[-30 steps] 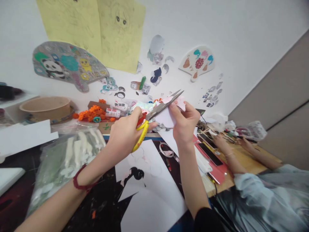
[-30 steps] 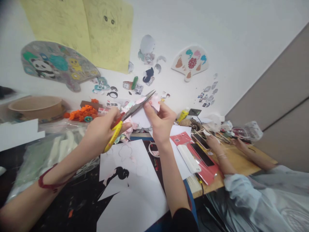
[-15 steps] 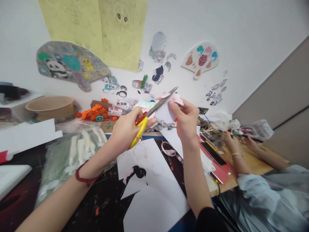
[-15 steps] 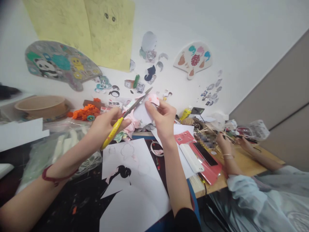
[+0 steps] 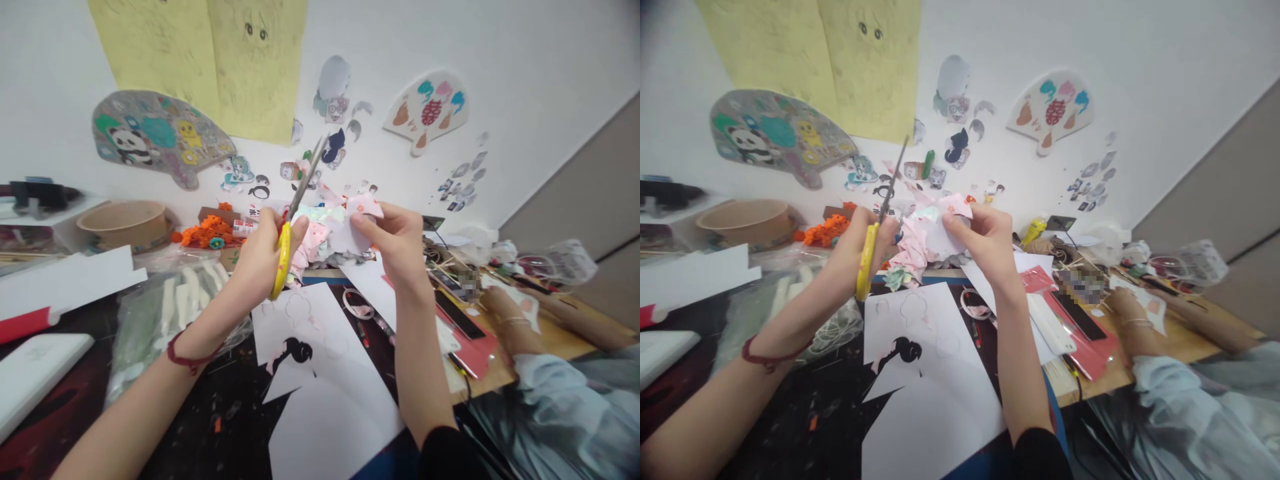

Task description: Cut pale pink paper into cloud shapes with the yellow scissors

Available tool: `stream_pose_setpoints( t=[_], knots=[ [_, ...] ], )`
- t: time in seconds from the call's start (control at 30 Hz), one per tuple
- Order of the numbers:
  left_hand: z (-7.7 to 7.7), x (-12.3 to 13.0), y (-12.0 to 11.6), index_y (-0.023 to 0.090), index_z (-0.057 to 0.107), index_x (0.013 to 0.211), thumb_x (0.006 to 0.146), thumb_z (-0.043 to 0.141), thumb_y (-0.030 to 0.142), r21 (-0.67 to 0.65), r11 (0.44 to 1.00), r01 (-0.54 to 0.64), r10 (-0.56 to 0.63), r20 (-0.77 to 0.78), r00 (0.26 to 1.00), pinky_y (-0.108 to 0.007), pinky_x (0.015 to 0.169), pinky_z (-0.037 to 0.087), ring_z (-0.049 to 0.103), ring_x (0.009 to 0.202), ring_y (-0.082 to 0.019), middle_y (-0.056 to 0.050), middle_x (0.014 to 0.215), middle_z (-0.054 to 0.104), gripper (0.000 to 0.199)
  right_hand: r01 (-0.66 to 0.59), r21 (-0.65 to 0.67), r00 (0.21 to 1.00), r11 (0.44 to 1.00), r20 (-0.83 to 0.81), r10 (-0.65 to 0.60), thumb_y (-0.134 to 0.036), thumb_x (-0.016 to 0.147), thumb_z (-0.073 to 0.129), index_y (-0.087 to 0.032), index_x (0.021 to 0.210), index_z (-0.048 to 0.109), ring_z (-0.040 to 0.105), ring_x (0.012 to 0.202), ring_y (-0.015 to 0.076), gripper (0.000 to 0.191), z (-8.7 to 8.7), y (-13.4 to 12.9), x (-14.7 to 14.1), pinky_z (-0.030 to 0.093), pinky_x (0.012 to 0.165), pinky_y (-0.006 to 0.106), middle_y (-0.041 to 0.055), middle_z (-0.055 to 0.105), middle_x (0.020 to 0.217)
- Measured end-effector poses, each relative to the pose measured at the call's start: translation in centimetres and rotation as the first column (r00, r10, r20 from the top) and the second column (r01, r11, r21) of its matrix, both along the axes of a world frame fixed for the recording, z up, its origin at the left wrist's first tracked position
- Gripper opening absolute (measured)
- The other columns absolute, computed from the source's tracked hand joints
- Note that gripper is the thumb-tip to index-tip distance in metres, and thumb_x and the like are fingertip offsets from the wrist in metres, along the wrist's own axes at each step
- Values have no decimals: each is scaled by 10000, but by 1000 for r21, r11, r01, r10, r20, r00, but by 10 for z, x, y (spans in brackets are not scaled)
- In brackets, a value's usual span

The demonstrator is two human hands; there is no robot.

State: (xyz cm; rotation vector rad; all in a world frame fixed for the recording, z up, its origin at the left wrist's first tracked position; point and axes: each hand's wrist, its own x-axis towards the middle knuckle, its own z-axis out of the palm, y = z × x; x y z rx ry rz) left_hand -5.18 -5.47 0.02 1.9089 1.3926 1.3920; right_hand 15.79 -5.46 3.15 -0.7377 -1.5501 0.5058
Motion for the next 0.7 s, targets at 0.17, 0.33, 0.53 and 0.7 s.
stream_pose_setpoints(
  t=[0.17, 0.33, 0.53, 0.7],
  knots=[
    [11, 1, -6, 232, 411, 868, 879, 608, 564, 194, 981, -23, -14, 189, 982, -296, 664, 455, 564, 713, -137, 11, 787, 561, 386, -79, 16, 941, 997, 331, 69, -361, 831, 734, -185, 722, 687, 483, 662, 95, 212, 4, -9, 0, 372, 592, 259, -22, 565, 681],
    [19, -1, -13, 244, 404, 937, 836, 709, 428, 252, 964, 86, -149, 241, 959, -312, 730, 498, 609, 776, -137, -9, 919, 659, 370, -107, 49, 857, 993, 511, 67, -337, 860, 702, -185, 707, 646, 472, 674, 90, 223, 4, -14, -9, 361, 606, 261, -28, 562, 697],
    [16, 2, -18, 237, 429, 932, 786, 766, 384, 81, 946, 314, -324, 260, 910, -268, 612, 486, 614, 731, -123, 6, 889, 663, 395, -117, 61, 811, 991, 581, 60, -304, 867, 691, -200, 823, 721, 551, 725, 109, 117, 0, -13, -15, 386, 654, 280, -13, 669, 758],
    [19, 5, -21, 247, 334, 880, 810, 724, 302, 70, 935, 348, -352, 292, 889, -264, 589, 448, 581, 701, -109, -5, 941, 688, 400, -139, 57, 811, 989, 580, 81, -288, 851, 708, -197, 816, 725, 560, 727, 115, 98, 0, -12, -14, 397, 670, 290, -8, 687, 783]
  ],
)
